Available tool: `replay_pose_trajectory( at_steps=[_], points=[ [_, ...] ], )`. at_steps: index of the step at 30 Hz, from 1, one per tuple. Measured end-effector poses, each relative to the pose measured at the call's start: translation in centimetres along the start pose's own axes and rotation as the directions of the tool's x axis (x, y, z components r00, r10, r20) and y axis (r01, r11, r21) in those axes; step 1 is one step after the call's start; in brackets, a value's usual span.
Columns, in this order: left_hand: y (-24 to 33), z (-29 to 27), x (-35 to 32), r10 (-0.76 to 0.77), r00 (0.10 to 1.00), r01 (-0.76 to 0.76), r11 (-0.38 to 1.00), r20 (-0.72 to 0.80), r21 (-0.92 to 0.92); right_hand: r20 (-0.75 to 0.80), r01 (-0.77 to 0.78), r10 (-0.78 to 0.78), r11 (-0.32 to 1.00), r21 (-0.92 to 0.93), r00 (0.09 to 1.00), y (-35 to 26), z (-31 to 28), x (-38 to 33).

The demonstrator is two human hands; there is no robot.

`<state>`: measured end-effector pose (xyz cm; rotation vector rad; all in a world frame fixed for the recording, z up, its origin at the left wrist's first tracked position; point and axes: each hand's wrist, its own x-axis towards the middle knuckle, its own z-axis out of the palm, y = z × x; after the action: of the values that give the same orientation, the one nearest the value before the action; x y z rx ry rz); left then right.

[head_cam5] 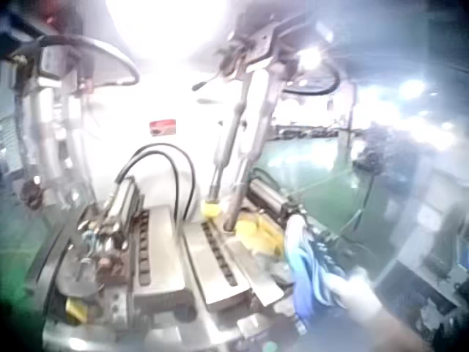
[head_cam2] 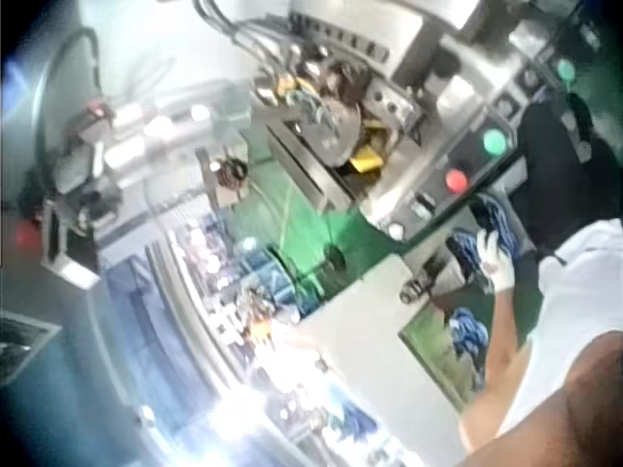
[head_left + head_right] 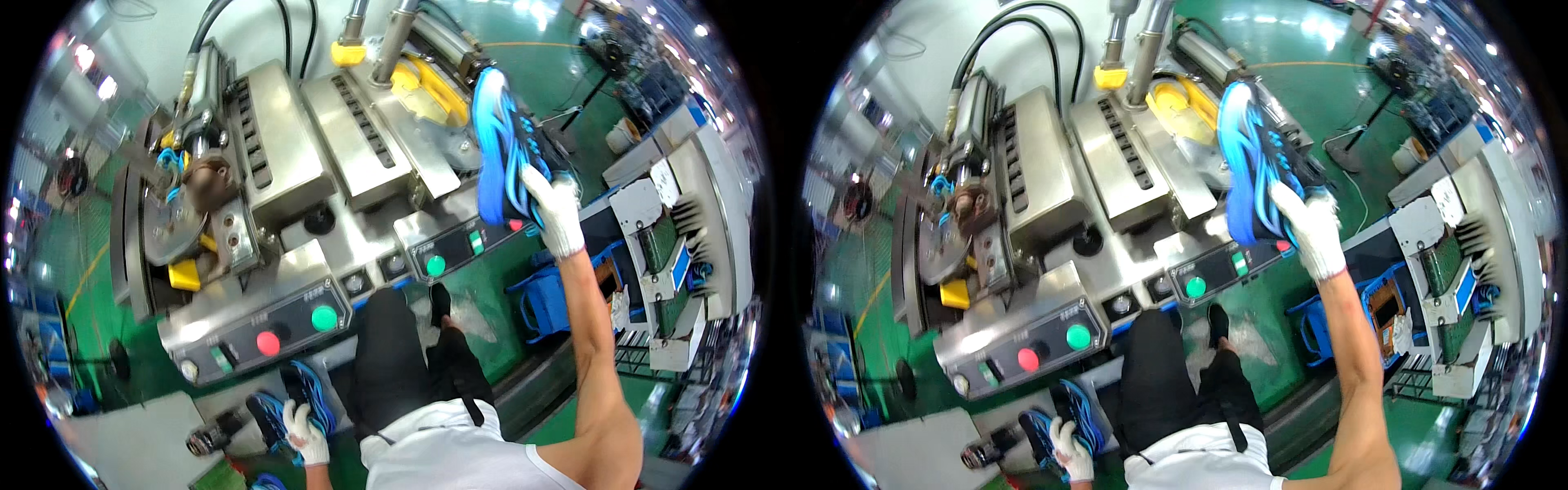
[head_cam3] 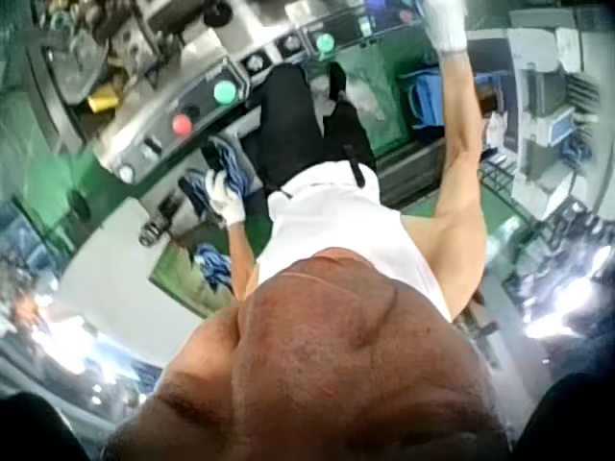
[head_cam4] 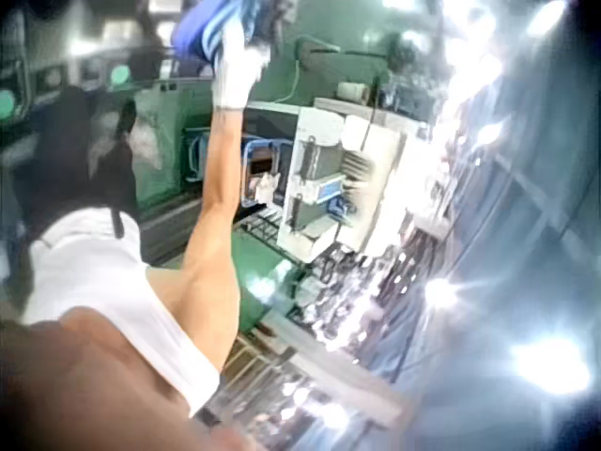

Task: The person repeatedly places blue and black sneakers into a pneumatic press machine in a factory setting. They press a green button to activate the machine, wait for the cycle to complete, and then remove the shoes. The person handles the shoes one at a time, placing them on a nearby surface after processing.

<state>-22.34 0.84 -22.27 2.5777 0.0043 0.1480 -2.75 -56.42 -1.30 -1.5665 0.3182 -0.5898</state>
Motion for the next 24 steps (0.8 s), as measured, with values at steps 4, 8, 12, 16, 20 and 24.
replay_pose_trajectory(
  at_steps=[4, 8, 12, 16, 20, 24],
  points=[
    [-0.8, -1.7, 1.0, 0.057, 0.992, -0.066, 0.995, 0.112, 0.081, 0.257, 0.034, 0.035, 0.965, -0.260, 0.966, -2.9, 5.5, 11.4],
    [-0.3, -3.1, 2.4, 0.134, 0.972, -0.166, 0.973, 0.191, 0.163, 0.222, -0.035, 0.272, 0.702, -0.711, 0.936, -0.3, 8.3, 23.2],
    [0.2, -4.5, 2.5, 0.305, 0.946, -0.324, 0.913, 0.112, 0.250, 0.236, 0.186, 0.170, 0.266, -0.946, 0.957, 10.2, 12.4, 30.2],
    [6.1, -7.1, 4.6, 0.224, 0.973, -0.208, 0.953, -0.053, 0.220, 0.258, 0.218, 0.089, 0.317, -0.923, 0.962, 14.7, 14.8, 29.7],
    [10.4, -8.2, 8.6, 0.217, 0.970, -0.210, 0.975, -0.106, 0.074, 0.254, 0.238, 0.016, 0.303, -0.923, 0.967, 14.1, 14.9, 29.6],
    [17.2, -10.3, 16.4, 0.530, 0.839, -0.525, 0.848, -0.122, 0.075, 0.318, 0.232, 0.157, 0.407, -0.884, 0.935, 11.8, 13.0, 29.9]
  ],
)
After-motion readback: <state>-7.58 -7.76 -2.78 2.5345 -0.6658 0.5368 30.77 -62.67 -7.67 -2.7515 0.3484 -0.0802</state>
